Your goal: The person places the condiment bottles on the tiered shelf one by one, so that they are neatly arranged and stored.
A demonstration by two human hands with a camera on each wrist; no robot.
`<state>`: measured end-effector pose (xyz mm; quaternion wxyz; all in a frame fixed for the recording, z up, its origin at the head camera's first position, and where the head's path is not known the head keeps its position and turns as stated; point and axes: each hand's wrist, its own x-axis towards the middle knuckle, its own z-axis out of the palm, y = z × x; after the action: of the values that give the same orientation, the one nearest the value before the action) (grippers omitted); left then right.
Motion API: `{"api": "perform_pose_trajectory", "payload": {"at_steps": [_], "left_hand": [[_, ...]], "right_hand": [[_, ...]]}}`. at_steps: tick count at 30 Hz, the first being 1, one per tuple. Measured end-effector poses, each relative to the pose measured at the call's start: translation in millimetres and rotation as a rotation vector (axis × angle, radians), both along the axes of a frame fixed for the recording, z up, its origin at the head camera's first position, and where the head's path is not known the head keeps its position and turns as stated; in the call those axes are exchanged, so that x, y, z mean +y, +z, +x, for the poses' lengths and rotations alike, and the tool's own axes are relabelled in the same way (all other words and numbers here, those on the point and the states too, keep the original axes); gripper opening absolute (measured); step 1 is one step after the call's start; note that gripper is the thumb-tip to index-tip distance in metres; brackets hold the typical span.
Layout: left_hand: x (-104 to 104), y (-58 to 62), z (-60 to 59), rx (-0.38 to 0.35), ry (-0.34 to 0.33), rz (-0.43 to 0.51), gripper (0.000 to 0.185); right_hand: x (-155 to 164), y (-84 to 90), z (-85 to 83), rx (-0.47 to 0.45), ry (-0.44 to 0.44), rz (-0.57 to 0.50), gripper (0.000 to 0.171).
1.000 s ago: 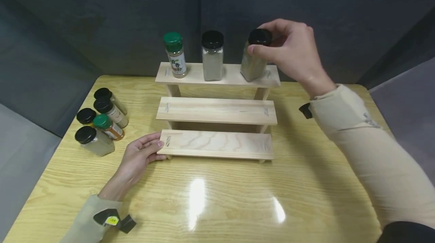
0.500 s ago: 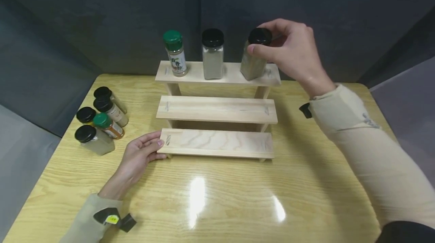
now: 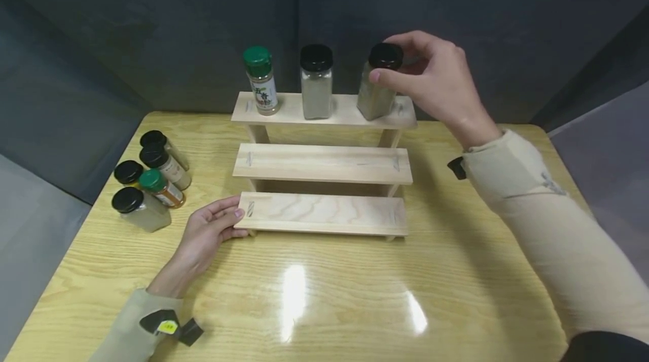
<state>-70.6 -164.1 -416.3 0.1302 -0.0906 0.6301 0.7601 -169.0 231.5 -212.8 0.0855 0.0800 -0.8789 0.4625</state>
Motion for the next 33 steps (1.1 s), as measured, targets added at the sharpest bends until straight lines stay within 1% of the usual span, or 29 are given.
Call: {"api": "perform_pose_trajectory", "payload": {"at_steps": [4,9,16,22,29,33], "left_hand": [[-1,-0.2,0.7,-0.004,0.0,-0.004,0.039],[-2,0.8,1.6,-0.004,0.001,-0.007,0.04],[-3,1.9,1.8,-0.007,-0.002,-0.008,0.04],[-4,1.8,1.2,-0.008,0.004,-0.013,0.04],[-5,1.1,1.5,-0.011,0.015,-0.009,0.039],[-5,0.7,1.7,-0.009,0.009,-0.009,0.039]], "right_hand": [[5,0.1,6.3,0.001,-0.023,-0.042,0.051],[16,1.4,16.4,0.039,-0.032,-0.103,0.047],[42,-1.7,34.0,0.066,-0.081,-0.116,0.046],[66,-11.2,43.8,0.052,-0.163,-0.075,0.045],[94,-29.7,48.8,0.031,-0.267,0.057,0.048],[113,-42.4,51.6,0.008,-0.321,0.094,0.051]]}}
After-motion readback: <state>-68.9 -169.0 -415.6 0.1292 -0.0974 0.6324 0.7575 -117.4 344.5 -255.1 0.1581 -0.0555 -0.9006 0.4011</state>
